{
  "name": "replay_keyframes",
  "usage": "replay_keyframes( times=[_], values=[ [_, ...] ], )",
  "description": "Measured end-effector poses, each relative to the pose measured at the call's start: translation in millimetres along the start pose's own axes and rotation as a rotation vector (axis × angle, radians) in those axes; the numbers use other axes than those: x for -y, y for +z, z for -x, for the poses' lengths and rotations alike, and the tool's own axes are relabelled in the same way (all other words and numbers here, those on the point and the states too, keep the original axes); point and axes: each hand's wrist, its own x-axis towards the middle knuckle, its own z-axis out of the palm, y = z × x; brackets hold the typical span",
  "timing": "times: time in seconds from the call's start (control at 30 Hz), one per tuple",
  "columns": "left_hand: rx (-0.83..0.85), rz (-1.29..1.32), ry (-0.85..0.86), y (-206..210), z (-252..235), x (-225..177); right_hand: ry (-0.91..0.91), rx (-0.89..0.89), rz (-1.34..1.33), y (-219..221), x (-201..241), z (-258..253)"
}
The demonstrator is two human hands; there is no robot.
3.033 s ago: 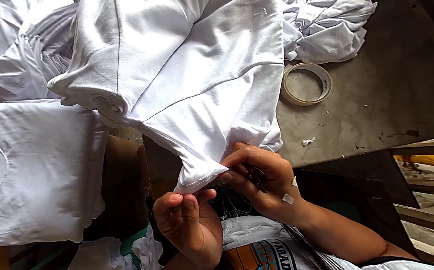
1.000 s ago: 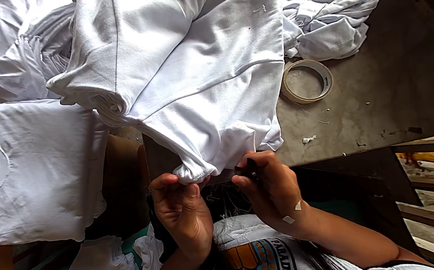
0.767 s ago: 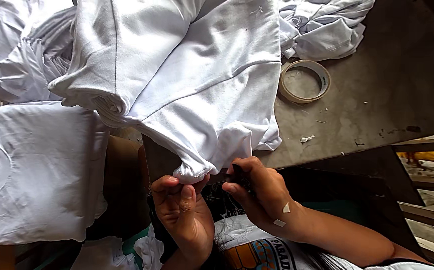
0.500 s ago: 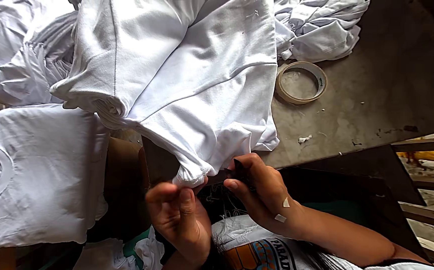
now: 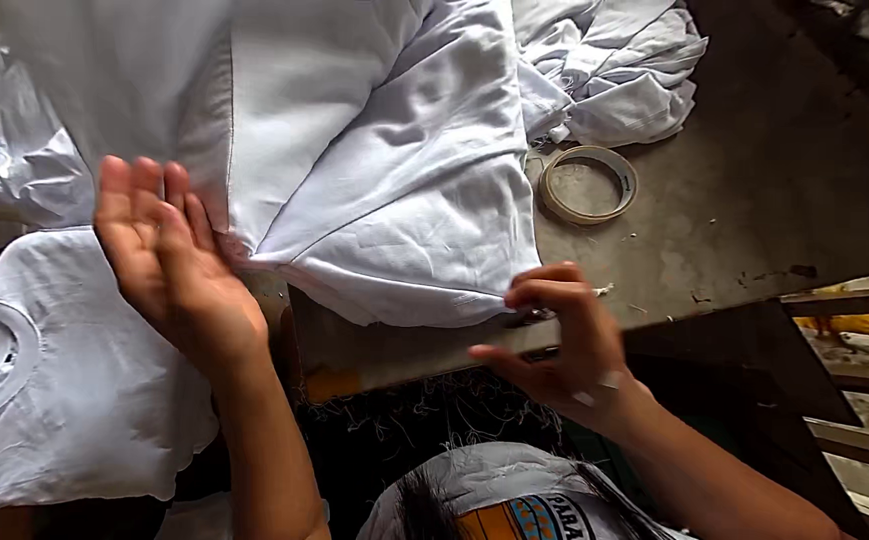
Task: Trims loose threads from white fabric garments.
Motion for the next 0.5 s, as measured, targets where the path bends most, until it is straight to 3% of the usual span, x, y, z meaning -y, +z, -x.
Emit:
replay_keyframes(
  times=[0.07,0.13,0.27,0.4,0.5],
  values=[
    [0.069,-0.198,0.226,1,32,8,-0.067,0.059,0.121,14,-17,-1],
    [0.162,-0.336,0.364,8,71,13,-0.152,-0.016,0.127,15,-25,-4],
    [0.310,-0.421,0.552,41,118,8,-0.364,-0.064,0.045,-8,9,-8],
    [-0.019,-0.467,0.506,24,97,12,-0.494,-0.034,0.094,-23,34,-13],
    [-0.142,-0.439,0.542,16,92,19,-0.503,-0.067,0.127,-22,25,-12]
  ],
)
